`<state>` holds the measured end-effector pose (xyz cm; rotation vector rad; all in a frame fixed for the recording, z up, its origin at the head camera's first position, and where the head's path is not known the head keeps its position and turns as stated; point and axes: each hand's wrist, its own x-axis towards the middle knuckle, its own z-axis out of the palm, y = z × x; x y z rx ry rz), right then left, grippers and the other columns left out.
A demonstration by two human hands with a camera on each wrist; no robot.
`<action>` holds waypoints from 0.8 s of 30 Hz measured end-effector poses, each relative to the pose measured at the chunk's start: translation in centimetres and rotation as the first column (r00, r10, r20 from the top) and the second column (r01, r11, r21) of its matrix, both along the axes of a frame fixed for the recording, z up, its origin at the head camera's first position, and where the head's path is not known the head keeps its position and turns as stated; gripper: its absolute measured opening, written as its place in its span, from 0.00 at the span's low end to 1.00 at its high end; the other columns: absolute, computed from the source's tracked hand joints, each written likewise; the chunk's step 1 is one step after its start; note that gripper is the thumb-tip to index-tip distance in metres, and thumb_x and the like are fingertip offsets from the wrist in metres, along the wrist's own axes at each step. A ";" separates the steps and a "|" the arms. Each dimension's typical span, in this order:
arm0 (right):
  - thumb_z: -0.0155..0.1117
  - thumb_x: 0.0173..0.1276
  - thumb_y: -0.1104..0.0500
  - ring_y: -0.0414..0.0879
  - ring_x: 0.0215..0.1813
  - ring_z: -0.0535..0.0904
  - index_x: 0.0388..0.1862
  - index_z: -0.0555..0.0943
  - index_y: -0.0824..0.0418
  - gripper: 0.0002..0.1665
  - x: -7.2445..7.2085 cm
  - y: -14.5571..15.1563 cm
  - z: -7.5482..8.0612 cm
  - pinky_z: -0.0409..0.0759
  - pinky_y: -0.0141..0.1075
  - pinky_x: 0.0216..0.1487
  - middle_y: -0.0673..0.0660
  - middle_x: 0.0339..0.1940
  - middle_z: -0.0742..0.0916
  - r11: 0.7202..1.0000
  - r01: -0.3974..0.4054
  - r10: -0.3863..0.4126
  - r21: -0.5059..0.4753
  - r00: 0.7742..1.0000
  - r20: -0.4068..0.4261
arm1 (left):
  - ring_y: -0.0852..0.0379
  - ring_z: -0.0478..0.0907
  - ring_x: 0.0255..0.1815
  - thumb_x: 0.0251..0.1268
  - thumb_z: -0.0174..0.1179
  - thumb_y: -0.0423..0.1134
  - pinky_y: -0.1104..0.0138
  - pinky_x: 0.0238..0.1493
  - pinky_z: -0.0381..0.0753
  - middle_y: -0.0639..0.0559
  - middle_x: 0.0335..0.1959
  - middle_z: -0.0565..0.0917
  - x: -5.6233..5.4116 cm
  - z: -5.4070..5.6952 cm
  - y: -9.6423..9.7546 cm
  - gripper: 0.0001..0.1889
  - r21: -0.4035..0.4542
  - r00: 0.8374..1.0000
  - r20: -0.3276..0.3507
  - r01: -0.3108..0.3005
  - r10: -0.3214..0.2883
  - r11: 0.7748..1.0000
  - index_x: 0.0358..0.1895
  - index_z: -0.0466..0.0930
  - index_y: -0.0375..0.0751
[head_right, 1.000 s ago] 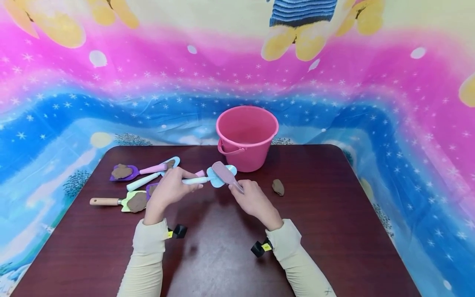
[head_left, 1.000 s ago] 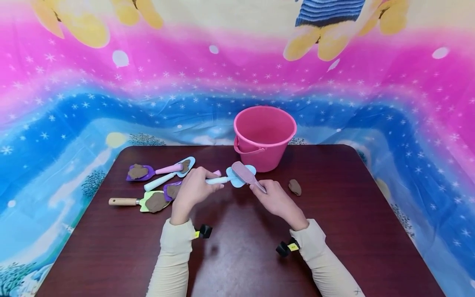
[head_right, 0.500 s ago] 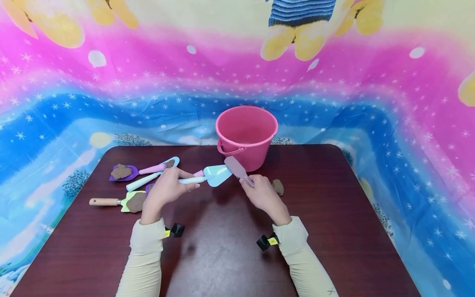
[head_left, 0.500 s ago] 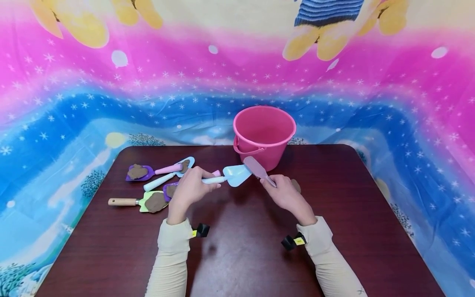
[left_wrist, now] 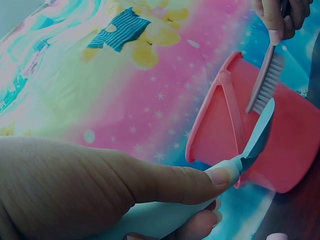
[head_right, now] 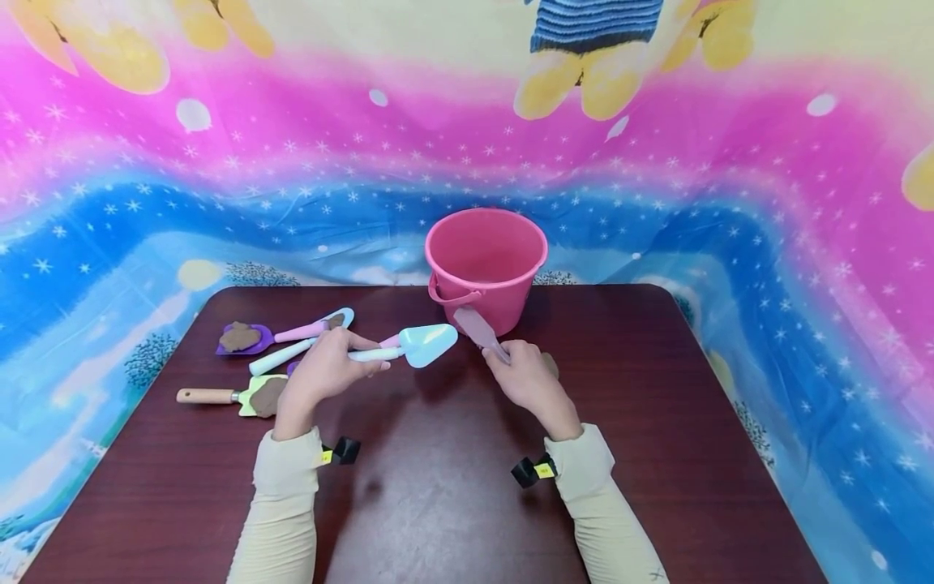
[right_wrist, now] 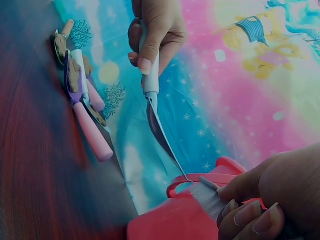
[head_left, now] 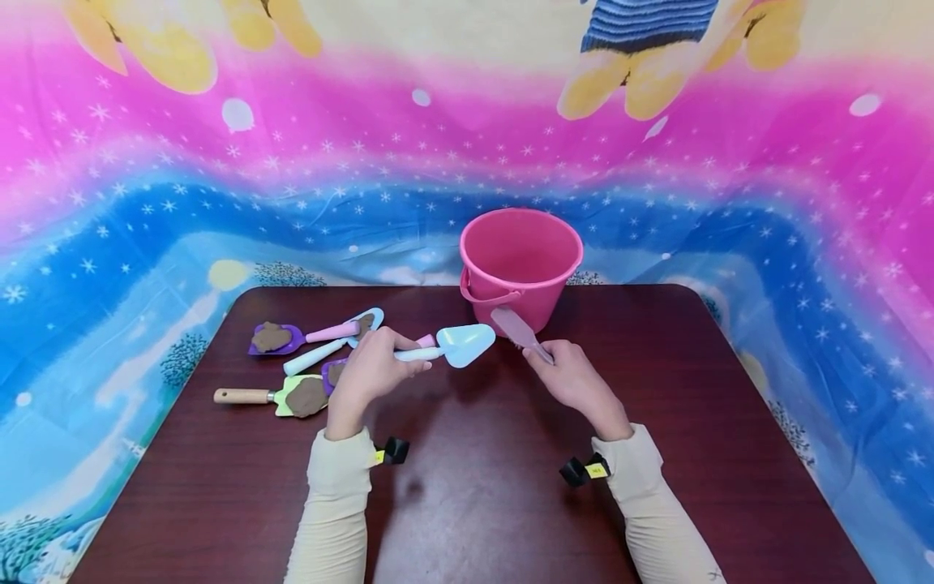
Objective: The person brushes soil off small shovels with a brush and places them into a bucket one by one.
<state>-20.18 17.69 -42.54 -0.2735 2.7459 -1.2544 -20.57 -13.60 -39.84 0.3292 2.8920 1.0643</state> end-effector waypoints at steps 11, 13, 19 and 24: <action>0.56 0.79 0.50 0.45 0.18 0.61 0.24 0.74 0.59 0.22 0.1 0.3 0.3 0.62 0.35 0.20 0.51 0.15 0.68 1.000 0.011 -0.011 0.005 1.000 -0.003 | 0.53 0.80 0.34 0.57 0.76 0.44 0.59 0.37 0.79 0.48 0.38 0.90 -0.1 -0.3 -0.1 0.16 -0.015 1.000 -0.004 -0.013 0.013 1.000 0.46 0.91 0.41; 0.56 0.79 0.50 0.45 0.18 0.61 0.24 0.74 0.60 0.22 0.2 0.3 0.4 0.62 0.35 0.19 0.51 0.15 0.69 1.000 0.007 -0.007 0.002 1.000 0.000 | 0.53 0.81 0.34 0.57 0.76 0.44 0.59 0.38 0.80 0.48 0.38 0.90 -0.1 -0.3 -0.1 0.16 -0.013 1.000 -0.004 -0.013 0.013 1.000 0.46 0.91 0.41; 0.57 0.79 0.50 0.46 0.18 0.62 0.26 0.76 0.62 0.22 0.3 0.3 0.5 0.63 0.35 0.19 0.51 0.15 0.69 1.000 0.003 -0.003 -0.003 1.000 -0.001 | 0.54 0.80 0.33 0.58 0.75 0.45 0.60 0.37 0.80 0.49 0.37 0.90 -0.1 -0.4 -0.1 0.16 -0.005 1.000 0.014 -0.006 0.006 1.000 0.46 0.92 0.42; 0.57 0.79 0.50 0.45 0.18 0.62 0.25 0.76 0.60 0.22 0.2 0.4 0.5 0.62 0.34 0.19 0.50 0.15 0.69 1.000 -0.003 0.003 0.005 1.000 -0.005 | 0.56 0.78 0.27 0.60 0.74 0.46 0.63 0.31 0.75 0.53 0.26 0.88 -0.1 -0.4 0.0 0.12 -0.007 0.999 0.048 0.024 -0.023 1.000 0.42 0.93 0.44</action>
